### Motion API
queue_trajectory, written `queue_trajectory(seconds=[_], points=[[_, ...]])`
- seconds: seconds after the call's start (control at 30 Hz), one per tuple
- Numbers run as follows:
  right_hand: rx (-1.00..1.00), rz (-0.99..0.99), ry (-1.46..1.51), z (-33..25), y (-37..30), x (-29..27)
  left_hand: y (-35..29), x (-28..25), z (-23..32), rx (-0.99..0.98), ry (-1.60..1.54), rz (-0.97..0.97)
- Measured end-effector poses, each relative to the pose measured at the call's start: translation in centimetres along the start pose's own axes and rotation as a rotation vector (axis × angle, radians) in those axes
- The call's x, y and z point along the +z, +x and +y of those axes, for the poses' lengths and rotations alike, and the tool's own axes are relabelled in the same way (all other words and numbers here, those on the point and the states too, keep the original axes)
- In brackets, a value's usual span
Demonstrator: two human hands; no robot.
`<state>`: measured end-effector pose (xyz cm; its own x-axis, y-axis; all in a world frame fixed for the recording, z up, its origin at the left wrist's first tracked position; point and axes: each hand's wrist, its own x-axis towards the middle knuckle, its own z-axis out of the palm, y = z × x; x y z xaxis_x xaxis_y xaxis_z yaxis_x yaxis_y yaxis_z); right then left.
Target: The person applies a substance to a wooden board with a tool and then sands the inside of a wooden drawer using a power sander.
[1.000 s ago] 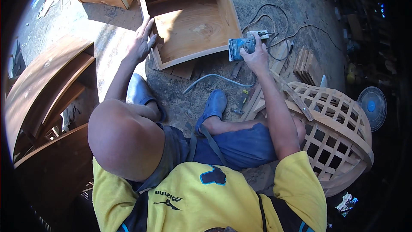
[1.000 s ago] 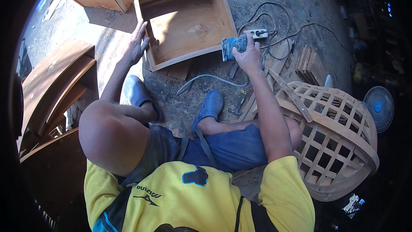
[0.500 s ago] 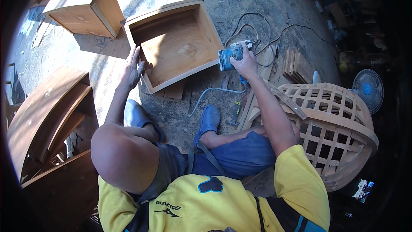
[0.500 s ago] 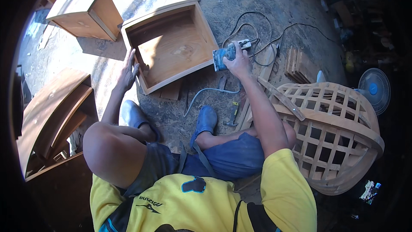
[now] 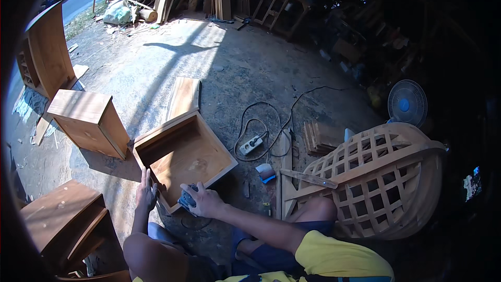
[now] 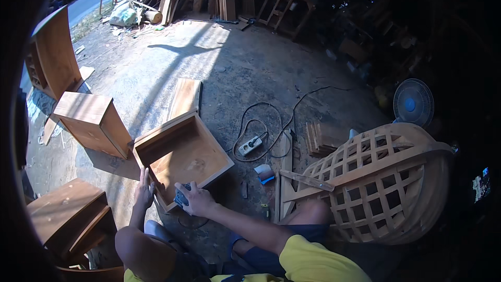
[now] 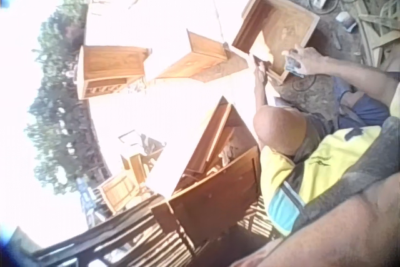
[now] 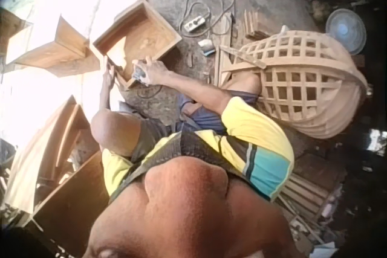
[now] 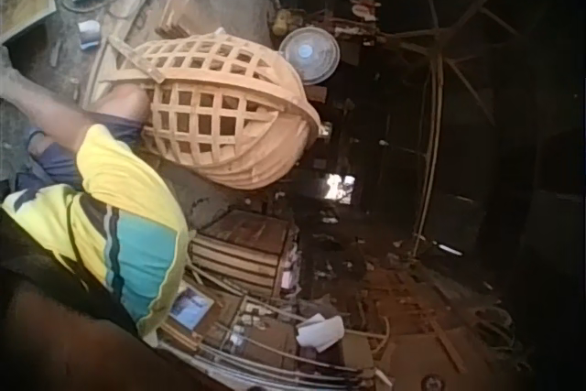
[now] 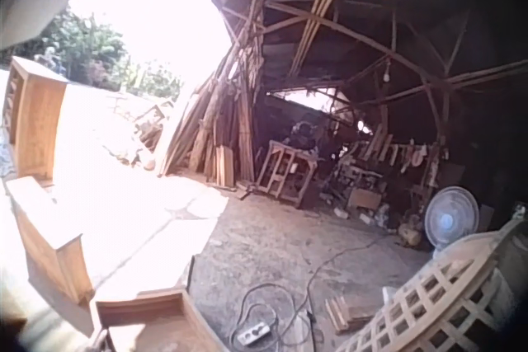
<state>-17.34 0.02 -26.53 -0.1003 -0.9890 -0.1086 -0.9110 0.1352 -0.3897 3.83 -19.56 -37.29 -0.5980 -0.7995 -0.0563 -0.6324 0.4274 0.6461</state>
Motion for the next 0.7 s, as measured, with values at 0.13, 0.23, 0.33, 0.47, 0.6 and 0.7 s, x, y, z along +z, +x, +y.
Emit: queue_trajectory(seconds=[0.13,0.23,0.33,0.47,0.6,0.7], points=[[-0.103,-0.084,-0.032,-1.2,0.9,0.4,-0.2,0.4,-2.1,0.128,0.089,0.112],[0.020,-0.067,-0.017,1.4,1.8,-1.8,-1.5,0.1,-3.5,0.044,0.065,0.104],[0.252,-0.001,-0.079,5.3,3.0,-3.7,-0.2,0.7,-5.3,0.117,0.051,0.133],[0.244,0.092,-0.163,6.2,2.0,-4.2,3.6,-1.7,-1.9,0.135,0.072,0.008],[0.046,0.010,-0.093,-2.0,1.8,-0.3,2.9,-1.8,-5.2,0.089,0.137,-0.033],[-0.078,-0.077,-0.081,-7.7,2.6,2.3,2.2,-1.3,-5.9,0.068,0.129,-0.044]])
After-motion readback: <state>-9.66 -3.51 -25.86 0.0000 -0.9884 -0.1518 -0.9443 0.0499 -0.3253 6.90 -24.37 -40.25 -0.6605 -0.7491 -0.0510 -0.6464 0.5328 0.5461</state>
